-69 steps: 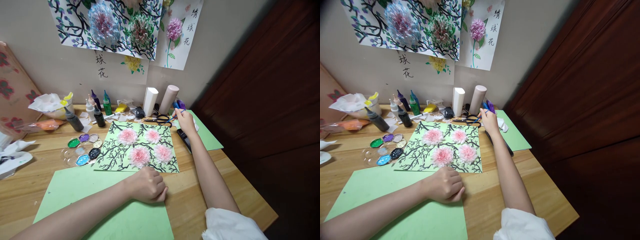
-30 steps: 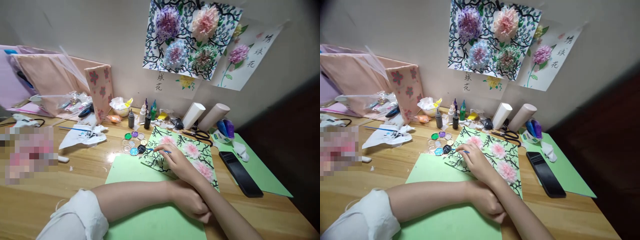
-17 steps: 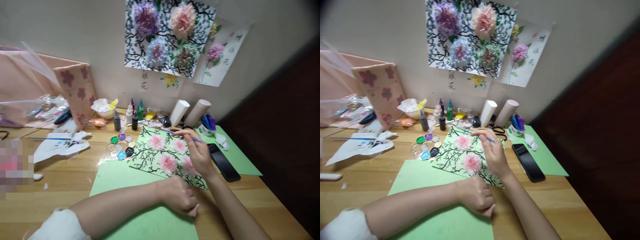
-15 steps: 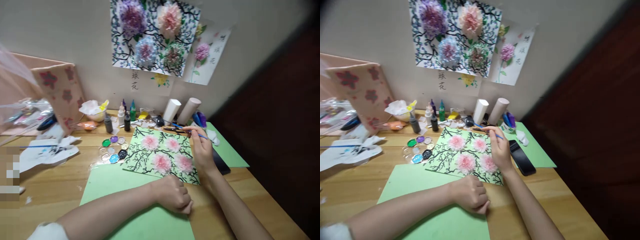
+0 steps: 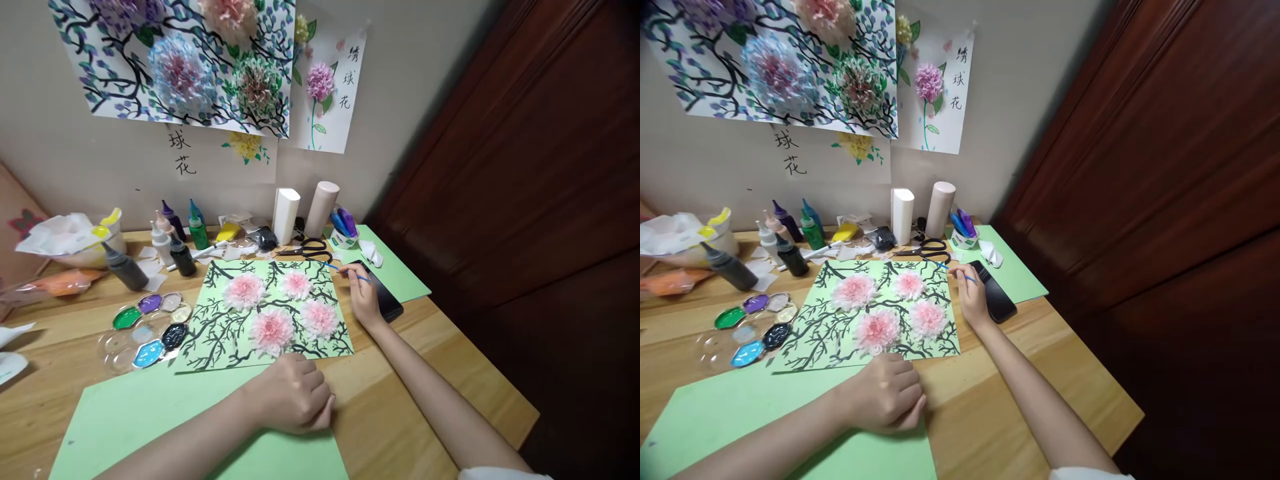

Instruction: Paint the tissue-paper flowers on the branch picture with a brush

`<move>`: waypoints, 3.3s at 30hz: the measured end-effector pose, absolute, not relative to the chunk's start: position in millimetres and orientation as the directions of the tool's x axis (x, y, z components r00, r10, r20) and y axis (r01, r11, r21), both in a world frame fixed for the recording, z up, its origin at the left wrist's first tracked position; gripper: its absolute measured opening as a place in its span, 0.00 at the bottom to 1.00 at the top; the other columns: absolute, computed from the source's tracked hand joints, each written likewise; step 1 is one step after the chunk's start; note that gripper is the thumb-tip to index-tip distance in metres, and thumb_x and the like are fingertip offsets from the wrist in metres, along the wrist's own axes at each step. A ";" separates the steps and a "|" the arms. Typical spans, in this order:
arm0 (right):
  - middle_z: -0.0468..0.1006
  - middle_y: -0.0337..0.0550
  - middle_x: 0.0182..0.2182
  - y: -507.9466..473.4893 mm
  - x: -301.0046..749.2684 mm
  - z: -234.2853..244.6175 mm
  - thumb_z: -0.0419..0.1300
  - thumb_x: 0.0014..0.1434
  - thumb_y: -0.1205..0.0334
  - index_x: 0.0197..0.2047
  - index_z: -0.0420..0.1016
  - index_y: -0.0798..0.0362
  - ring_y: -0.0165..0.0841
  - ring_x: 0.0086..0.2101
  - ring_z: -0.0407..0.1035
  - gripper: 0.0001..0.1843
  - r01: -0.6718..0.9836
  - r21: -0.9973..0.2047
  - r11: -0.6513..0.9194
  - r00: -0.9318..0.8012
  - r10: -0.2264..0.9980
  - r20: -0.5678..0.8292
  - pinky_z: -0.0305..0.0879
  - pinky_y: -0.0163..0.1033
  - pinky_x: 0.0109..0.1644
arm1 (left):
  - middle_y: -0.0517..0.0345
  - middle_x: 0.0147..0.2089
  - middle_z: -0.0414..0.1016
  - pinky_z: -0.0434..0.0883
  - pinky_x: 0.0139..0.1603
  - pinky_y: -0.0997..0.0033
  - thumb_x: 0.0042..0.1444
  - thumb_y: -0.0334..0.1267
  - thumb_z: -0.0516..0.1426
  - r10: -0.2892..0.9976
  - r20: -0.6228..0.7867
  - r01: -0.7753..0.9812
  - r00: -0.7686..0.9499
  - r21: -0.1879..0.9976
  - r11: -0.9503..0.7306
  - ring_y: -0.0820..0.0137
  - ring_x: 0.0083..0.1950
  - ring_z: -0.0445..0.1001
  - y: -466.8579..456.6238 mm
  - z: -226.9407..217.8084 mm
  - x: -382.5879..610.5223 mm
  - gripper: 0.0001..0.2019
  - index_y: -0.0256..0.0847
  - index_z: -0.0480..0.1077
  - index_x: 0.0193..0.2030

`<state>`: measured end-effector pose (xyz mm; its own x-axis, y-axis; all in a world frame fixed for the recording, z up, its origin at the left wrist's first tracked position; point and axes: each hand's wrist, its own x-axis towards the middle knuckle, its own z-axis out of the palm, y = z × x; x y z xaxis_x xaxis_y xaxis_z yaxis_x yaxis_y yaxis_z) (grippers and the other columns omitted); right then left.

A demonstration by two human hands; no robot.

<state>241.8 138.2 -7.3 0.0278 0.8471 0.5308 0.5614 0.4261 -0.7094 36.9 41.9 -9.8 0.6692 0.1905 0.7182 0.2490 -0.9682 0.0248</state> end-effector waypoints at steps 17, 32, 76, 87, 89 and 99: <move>0.74 0.45 0.36 141.2 247.6 -14.3 0.43 0.66 0.56 0.39 0.68 0.50 0.37 0.41 0.68 0.15 0.613 -0.638 0.467 -0.026 0.819 0.574 0.63 0.43 0.47 | 0.63 0.15 0.60 0.52 0.18 0.69 0.56 0.32 0.48 0.207 0.686 0.256 0.697 0.032 -0.966 0.74 0.17 0.57 43.0 -8.3 37.2 0.15 0.40 0.58 0.19; 0.74 0.44 0.36 140.6 247.1 -14.3 0.44 0.66 0.58 0.39 0.69 0.50 0.36 0.40 0.69 0.14 0.617 -0.632 0.469 -0.036 0.819 0.572 0.64 0.43 0.45 | 0.63 0.16 0.60 0.51 0.18 0.69 0.56 0.32 0.48 0.206 0.696 0.251 0.688 0.038 -0.967 0.74 0.17 0.57 42.9 -7.3 35.9 0.15 0.40 0.58 0.18; 0.75 0.45 0.32 132.5 244.9 -12.5 0.43 0.66 0.56 0.34 0.70 0.51 0.35 0.36 0.71 0.18 0.566 -0.655 0.500 -0.039 0.810 0.585 0.67 0.42 0.42 | 0.63 0.16 0.60 0.51 0.18 0.70 0.54 0.31 0.49 0.216 0.688 0.254 0.693 0.048 -0.966 0.74 0.18 0.56 43.5 -8.4 36.8 0.14 0.40 0.58 0.18; 0.75 0.46 0.38 133.3 243.3 -12.6 0.44 0.66 0.56 0.42 0.68 0.50 0.36 0.40 0.71 0.13 0.577 -0.677 0.457 0.031 0.816 0.578 0.66 0.43 0.46 | 0.63 0.16 0.60 0.52 0.19 0.70 0.55 0.32 0.49 0.219 0.677 0.263 0.703 0.039 -0.964 0.75 0.18 0.58 43.0 -10.3 35.7 0.13 0.40 0.57 0.19; 0.74 0.46 0.39 134.4 243.5 -13.7 0.45 0.66 0.56 0.42 0.68 0.50 0.36 0.41 0.71 0.13 0.588 -0.676 0.443 0.024 0.826 0.562 0.65 0.43 0.47 | 0.63 0.16 0.60 0.52 0.18 0.70 0.55 0.32 0.49 0.219 0.675 0.264 0.704 0.037 -0.964 0.75 0.18 0.58 43.1 -10.7 35.8 0.13 0.41 0.57 0.19; 0.75 0.45 0.37 136.7 243.1 -14.3 0.45 0.65 0.57 0.41 0.69 0.50 0.36 0.40 0.70 0.13 0.617 -0.665 0.420 -0.013 0.851 0.526 0.64 0.42 0.46 | 0.63 0.16 0.60 0.52 0.18 0.70 0.55 0.32 0.49 0.214 0.671 0.265 0.710 0.027 -0.964 0.75 0.18 0.58 43.5 -9.2 36.7 0.14 0.41 0.57 0.19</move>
